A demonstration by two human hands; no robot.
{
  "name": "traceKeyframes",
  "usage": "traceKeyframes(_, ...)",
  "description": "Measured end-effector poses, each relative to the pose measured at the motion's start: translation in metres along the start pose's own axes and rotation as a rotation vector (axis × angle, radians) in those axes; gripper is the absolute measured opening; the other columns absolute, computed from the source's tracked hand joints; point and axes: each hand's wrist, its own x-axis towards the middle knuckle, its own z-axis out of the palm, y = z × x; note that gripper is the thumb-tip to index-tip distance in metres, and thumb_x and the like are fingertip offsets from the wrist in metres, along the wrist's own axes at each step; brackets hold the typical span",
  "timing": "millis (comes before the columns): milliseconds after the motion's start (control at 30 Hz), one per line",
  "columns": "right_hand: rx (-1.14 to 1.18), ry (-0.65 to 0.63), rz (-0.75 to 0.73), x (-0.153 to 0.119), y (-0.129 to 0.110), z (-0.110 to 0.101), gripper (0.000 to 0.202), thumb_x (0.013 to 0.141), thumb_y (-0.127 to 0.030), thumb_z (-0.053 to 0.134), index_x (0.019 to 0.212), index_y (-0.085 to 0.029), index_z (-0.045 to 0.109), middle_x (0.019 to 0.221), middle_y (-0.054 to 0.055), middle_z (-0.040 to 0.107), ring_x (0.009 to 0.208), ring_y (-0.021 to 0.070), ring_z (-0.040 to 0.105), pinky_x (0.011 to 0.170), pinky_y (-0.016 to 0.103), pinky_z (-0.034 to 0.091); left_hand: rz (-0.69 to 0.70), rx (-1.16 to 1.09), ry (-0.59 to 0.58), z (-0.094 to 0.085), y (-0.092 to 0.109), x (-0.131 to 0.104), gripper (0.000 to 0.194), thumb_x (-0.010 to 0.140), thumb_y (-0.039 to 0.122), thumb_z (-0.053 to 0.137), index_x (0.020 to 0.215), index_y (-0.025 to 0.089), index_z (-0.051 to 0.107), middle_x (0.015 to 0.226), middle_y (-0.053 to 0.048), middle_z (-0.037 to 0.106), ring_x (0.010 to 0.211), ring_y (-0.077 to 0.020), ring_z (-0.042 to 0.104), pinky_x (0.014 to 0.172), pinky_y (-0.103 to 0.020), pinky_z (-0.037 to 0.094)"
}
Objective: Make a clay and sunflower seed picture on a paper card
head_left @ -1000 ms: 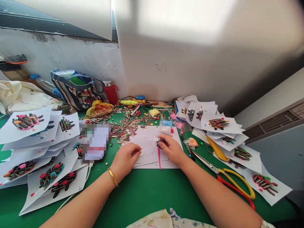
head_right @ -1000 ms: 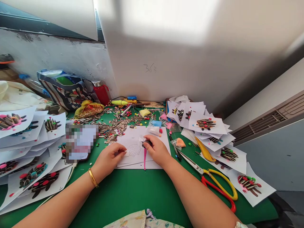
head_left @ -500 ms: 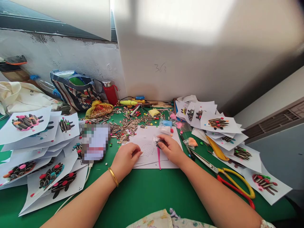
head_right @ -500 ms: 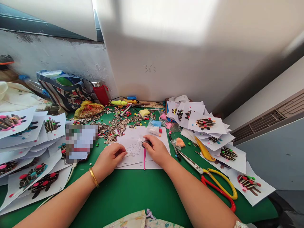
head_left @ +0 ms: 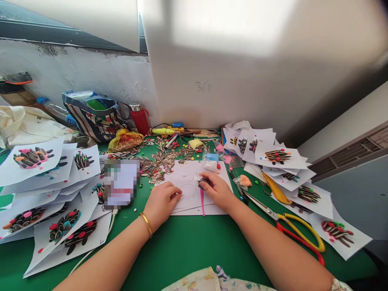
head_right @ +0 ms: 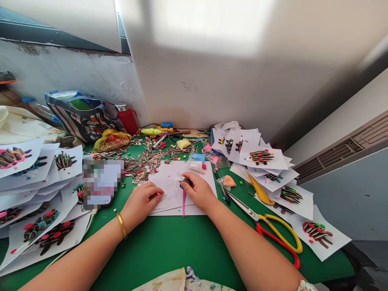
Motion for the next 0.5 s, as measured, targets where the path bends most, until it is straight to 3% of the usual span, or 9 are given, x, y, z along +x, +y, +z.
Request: traceKeyframes(500,-0.010,-0.001,-0.013,-0.0001,-0.0001,-0.0007,0.030,0.092,-0.033,0.052,0.119,-0.023,0.058,0.114,0.006,0.065,0.103,0.0212,0.061,0.091,0.037,0.048,0.045,0.003,-0.004,-0.0012,-0.0005,0.0011,0.019,0.088,0.025,0.057,0.093,0.023,0.075,0.087,-0.005,0.067,0.082,-0.0182,0.061,0.076,-0.031,0.046)
